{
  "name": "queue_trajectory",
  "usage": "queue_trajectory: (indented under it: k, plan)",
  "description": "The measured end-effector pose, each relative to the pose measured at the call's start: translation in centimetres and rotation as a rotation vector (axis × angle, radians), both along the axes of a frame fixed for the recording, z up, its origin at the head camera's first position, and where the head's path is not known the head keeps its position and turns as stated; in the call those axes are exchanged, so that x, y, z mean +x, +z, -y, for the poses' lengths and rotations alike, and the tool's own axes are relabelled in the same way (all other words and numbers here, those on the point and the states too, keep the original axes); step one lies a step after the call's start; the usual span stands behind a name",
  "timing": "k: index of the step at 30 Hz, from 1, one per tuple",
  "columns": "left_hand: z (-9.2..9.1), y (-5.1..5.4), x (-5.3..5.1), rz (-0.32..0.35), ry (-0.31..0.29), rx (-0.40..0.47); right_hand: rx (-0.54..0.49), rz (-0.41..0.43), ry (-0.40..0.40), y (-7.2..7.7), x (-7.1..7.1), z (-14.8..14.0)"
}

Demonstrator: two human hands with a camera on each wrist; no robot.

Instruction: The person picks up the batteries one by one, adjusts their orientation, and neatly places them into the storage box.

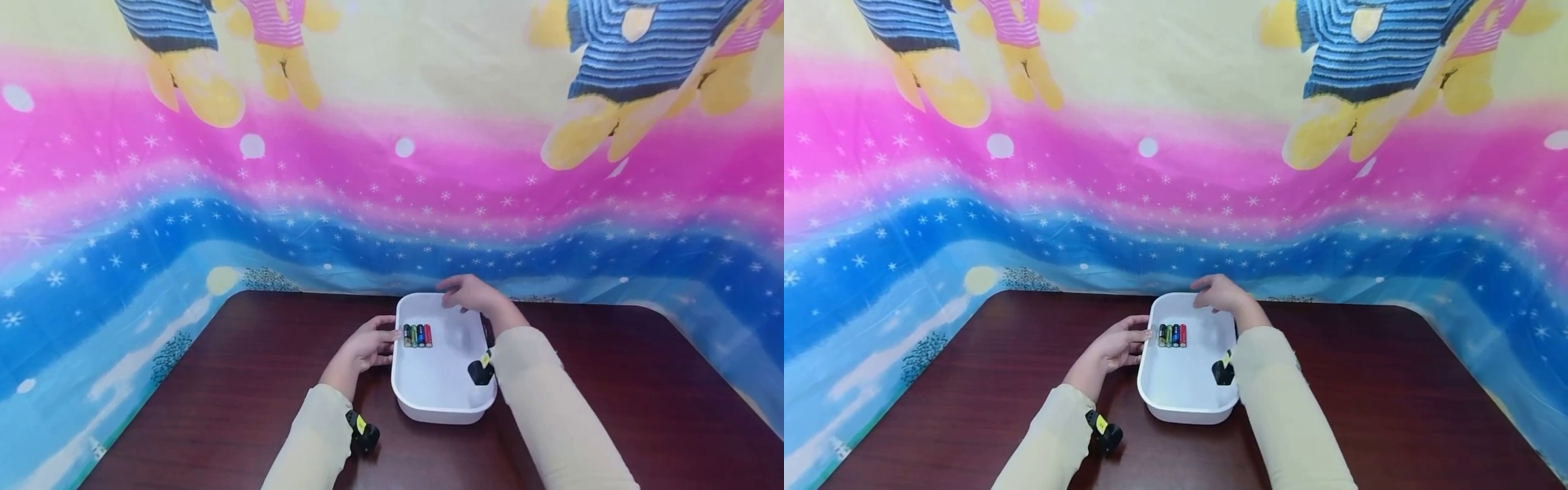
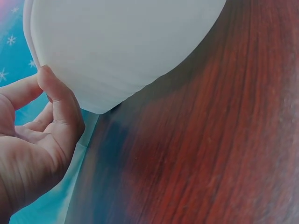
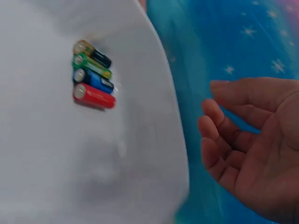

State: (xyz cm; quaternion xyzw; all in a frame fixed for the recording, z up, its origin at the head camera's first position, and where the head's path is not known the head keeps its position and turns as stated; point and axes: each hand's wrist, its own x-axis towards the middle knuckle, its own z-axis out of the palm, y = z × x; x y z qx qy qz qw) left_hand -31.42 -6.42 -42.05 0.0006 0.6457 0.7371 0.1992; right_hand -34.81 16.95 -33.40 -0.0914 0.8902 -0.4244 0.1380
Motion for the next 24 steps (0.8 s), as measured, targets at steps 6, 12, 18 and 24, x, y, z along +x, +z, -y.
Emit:
queue_trajectory:
  k: [6, 12, 18, 24]
  plan:
    - [0.0, 0.1, 0.1, 0.002, 0.010, 0.009, -0.069, -0.016, -0.070, 0.2, 0.1, -4.4]
    - [-0.2, 0.1, 0.1, 0.002, 0.007, 0.021, -0.071, 0.036, -0.121, -1.1, 0.5, -8.0]
    - [-0.9, 0.1, 0.1, 0.005, -0.002, 0.023, -0.025, 0.091, -0.099, -3.7, 1.1, -9.8]
    - [-1.9, 0.3, 0.1, 0.005, -0.023, 0.029, 0.054, 0.090, -0.023, -5.8, 1.8, -10.8]
